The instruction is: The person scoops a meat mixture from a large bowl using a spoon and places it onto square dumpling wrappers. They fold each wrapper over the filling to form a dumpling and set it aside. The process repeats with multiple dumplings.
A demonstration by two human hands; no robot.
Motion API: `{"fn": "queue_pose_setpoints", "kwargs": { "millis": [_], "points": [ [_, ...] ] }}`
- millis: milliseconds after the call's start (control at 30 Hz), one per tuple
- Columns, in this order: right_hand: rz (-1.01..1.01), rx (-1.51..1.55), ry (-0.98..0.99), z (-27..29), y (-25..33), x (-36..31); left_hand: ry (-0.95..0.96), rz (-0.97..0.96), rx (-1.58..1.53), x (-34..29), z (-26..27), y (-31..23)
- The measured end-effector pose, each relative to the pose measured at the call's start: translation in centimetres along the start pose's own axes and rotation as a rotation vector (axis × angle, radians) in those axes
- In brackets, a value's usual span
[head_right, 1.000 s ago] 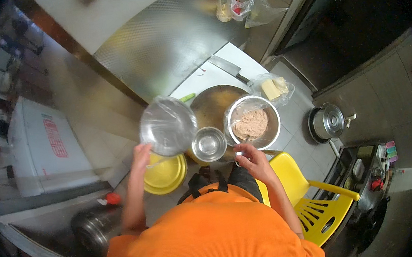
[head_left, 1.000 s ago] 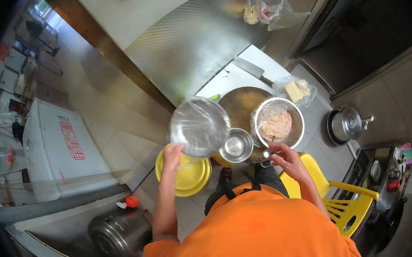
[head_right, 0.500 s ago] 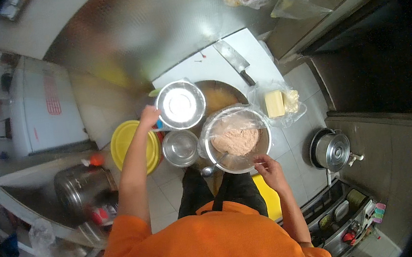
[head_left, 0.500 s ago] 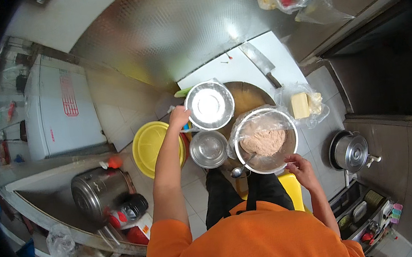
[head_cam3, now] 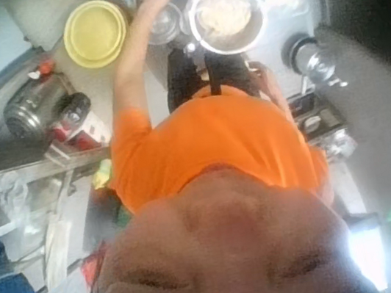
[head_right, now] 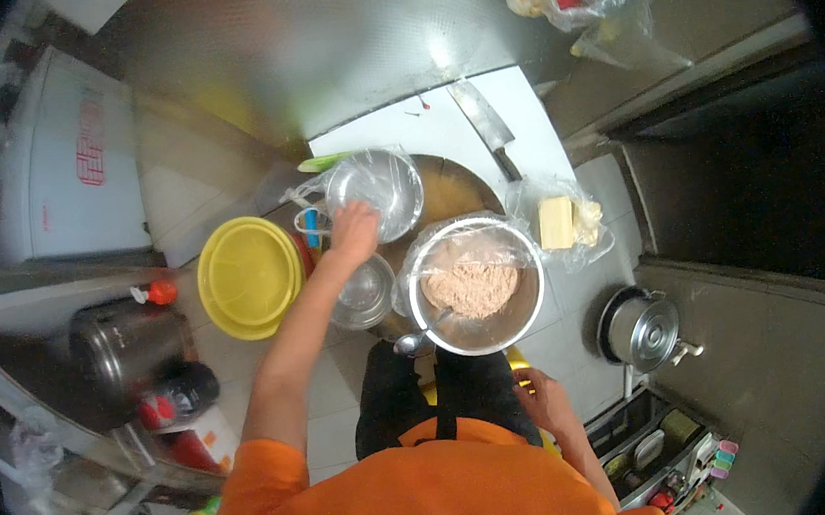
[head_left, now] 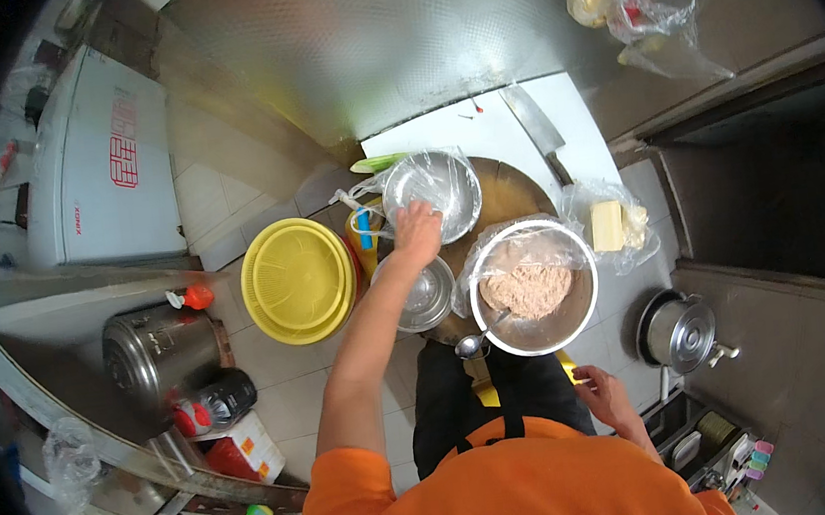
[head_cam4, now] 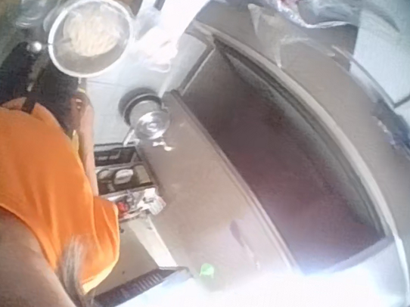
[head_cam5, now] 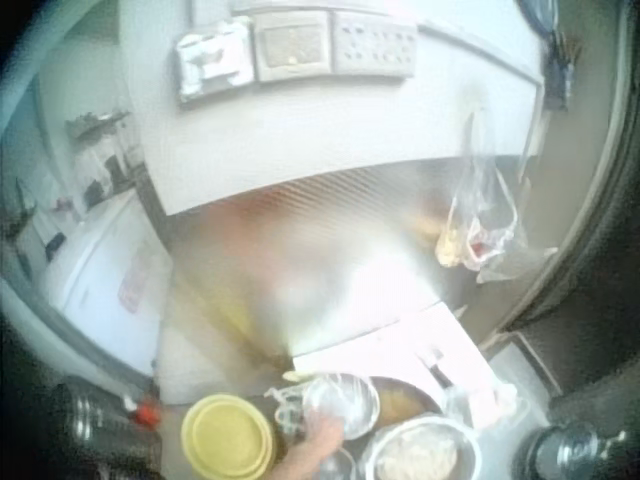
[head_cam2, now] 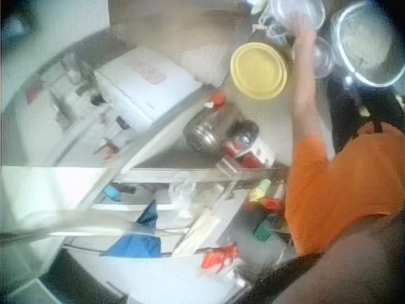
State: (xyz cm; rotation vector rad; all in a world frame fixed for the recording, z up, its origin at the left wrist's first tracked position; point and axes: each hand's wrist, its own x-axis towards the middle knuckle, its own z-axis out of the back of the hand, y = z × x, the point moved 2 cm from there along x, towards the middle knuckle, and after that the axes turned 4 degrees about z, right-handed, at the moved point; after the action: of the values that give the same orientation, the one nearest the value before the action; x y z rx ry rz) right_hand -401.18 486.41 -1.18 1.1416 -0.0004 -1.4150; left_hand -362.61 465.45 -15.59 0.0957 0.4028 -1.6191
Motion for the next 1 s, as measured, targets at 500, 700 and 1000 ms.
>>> {"fn": "queue_pose_setpoints", "kwargs": {
  "millis": [500, 700, 1000],
  "points": [
    [0.063, -0.193, 0.146, 2.5, -3.4, 6.0, 0.045, 0.086, -0.062, 6.7, -5.6, 1.6],
    [0.35, -0.203, -0.165, 8.8, -2.4, 11.1, 0.09, 0.114, -0.092, 6.5, -4.5, 1.5],
    [0.526, -0.048, -0.315, 5.1, -6.9, 12.0, 0.006, -0.072, -0.019, 6.5, -4.8, -0.4]
  ]
}}
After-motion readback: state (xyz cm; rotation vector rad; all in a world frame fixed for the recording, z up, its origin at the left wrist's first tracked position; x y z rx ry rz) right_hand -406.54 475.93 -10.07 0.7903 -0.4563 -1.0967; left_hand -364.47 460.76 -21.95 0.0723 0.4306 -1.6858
